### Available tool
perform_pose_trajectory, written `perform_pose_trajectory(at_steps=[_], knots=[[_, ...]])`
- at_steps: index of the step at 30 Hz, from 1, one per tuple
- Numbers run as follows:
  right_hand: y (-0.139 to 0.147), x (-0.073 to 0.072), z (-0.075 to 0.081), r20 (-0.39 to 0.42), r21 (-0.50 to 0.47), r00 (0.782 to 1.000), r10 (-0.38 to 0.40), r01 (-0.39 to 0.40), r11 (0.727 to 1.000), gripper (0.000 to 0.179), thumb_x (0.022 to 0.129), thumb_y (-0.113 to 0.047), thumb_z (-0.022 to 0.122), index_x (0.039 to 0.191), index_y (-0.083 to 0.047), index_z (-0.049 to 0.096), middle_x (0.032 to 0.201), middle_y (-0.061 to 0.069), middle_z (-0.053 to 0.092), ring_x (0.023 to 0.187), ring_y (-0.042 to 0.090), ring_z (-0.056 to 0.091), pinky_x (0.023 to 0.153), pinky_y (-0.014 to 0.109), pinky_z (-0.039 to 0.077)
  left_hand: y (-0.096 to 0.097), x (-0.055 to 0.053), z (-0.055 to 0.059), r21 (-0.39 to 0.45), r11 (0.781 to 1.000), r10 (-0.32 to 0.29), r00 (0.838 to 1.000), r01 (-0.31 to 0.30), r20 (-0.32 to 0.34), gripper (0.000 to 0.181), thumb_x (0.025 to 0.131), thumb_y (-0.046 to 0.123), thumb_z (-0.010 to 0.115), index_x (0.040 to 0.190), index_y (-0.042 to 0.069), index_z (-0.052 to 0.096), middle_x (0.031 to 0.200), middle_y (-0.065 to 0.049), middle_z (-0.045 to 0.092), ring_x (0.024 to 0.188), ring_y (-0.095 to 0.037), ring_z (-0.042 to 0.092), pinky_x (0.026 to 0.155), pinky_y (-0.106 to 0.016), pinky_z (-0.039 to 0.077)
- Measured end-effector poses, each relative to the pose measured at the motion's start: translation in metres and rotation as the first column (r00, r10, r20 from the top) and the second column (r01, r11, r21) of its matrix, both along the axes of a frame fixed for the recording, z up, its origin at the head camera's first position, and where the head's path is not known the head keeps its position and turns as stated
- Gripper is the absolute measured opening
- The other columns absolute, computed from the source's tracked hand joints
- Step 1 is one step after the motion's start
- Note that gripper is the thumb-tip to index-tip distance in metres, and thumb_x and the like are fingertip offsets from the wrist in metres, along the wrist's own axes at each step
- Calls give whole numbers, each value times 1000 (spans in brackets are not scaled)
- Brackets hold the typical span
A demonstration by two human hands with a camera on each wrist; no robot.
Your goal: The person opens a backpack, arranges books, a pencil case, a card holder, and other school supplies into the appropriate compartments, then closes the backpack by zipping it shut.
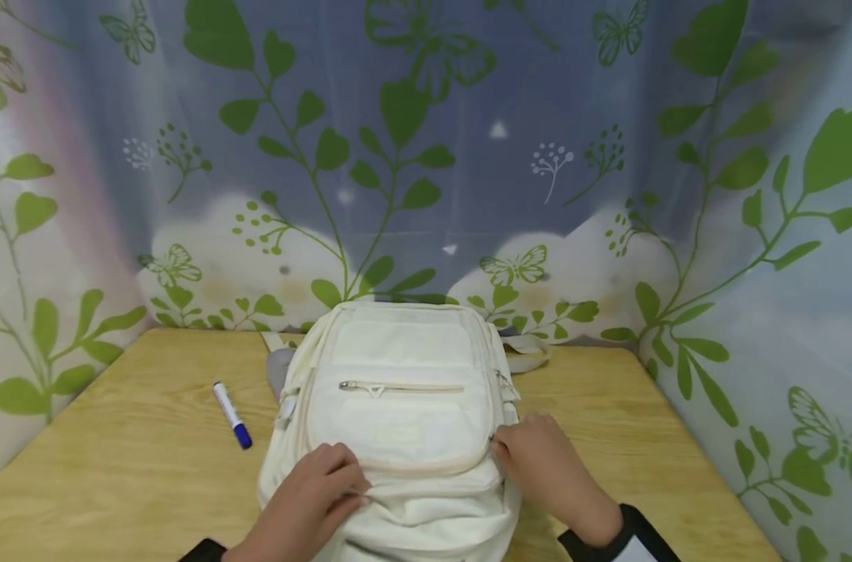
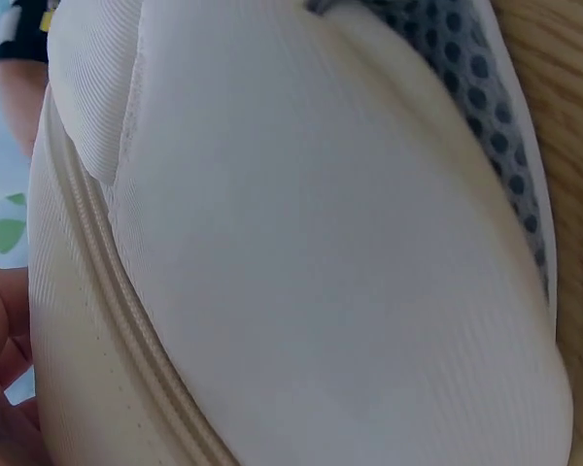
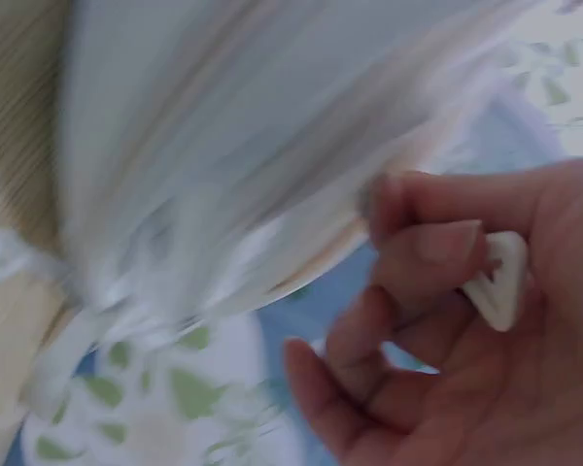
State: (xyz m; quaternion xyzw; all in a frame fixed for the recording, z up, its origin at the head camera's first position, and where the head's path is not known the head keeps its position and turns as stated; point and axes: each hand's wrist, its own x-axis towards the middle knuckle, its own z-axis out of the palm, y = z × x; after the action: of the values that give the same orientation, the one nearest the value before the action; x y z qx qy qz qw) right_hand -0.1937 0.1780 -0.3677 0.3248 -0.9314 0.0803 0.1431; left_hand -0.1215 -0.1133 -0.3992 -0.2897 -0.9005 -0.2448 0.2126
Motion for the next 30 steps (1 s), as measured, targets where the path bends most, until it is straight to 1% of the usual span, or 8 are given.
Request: perform_pose_trajectory(at_steps=[3, 6, 14, 16, 19, 23, 26, 30], knots=[[-11, 18, 7, 88, -26, 993, 84, -82, 996, 38, 84, -20, 67, 55, -23, 43, 48, -11, 29, 50, 2, 23, 53, 17, 24, 2, 0, 0, 20, 1000, 14, 1000, -14, -9, 10, 82, 24, 70, 78, 25, 61, 85, 17, 47, 72, 2, 34, 66, -14, 32], [-31, 30, 11, 131, -63, 979, 158, -151, 987, 35, 87, -22, 63, 57, -23, 45, 49, -11, 30, 51, 2, 21, 55, 16, 24, 3, -1, 1, 41, 999, 28, 999, -27, -33, 11, 79, 23, 72, 77, 26, 62, 84, 17, 47, 72, 2, 35, 66, -14, 31], [-81, 41, 11, 66, -30, 980, 190, -188, 982, 28, 89, -28, 62, 63, -23, 52, 52, -15, 36, 56, 2, 24, 60, 15, 23, 3, 1, -3, 44, 999, 1, 995, 4, -99, 15, 74, 20, 76, 76, 24, 62, 83, 14, 52, 70, 0, 40, 63, -13, 34], [-84, 44, 11, 81, -47, 980, 184, -181, 982, 25, 90, -28, 61, 66, -23, 56, 55, -16, 42, 58, 1, 27, 60, 15, 25, 3, 1, -1, 35, 999, -12, 998, 14, -68, 12, 78, 21, 74, 79, 24, 62, 82, 14, 52, 70, 1, 40, 63, -14, 35], [-81, 49, 13, 102, -82, 982, 156, -148, 985, 19, 91, -27, 59, 74, -21, 65, 65, -17, 55, 61, -1, 36, 61, 16, 32, 5, 1, 9, 11, 1000, -12, 999, 11, 39, 9, 85, 24, 68, 92, 22, 64, 80, 16, 52, 69, 3, 40, 66, -17, 38], [-74, 58, 17, 143, -152, 983, 115, -93, 984, 11, 92, -25, 59, 88, -20, 68, 73, -16, 60, 64, -4, 44, 61, 19, 38, 15, -2, 24, -36, 999, -6, 987, 12, 163, 25, 88, 25, 64, 113, 21, 62, 76, 18, 53, 68, 4, 43, 69, -21, 40], [-71, 64, 19, 155, -226, 981, 116, -79, 971, 5, 92, -22, 59, 93, -19, 62, 68, -17, 55, 58, -7, 42, 54, 17, 37, 26, -6, 31, -77, 996, -26, 983, 41, 179, 28, 89, 25, 64, 116, 21, 63, 74, 18, 53, 66, 4, 44, 66, -18, 39], [-69, 67, 20, 181, -300, 972, 149, -90, 950, 9, 94, -21, 57, 93, -19, 49, 69, -15, 58, 56, -9, 43, 51, 15, 37, 36, -9, 31, -94, 991, -80, 988, 93, 135, 17, 91, 27, 61, 105, 22, 68, 75, 16, 57, 66, 4, 45, 63, -13, 35]])
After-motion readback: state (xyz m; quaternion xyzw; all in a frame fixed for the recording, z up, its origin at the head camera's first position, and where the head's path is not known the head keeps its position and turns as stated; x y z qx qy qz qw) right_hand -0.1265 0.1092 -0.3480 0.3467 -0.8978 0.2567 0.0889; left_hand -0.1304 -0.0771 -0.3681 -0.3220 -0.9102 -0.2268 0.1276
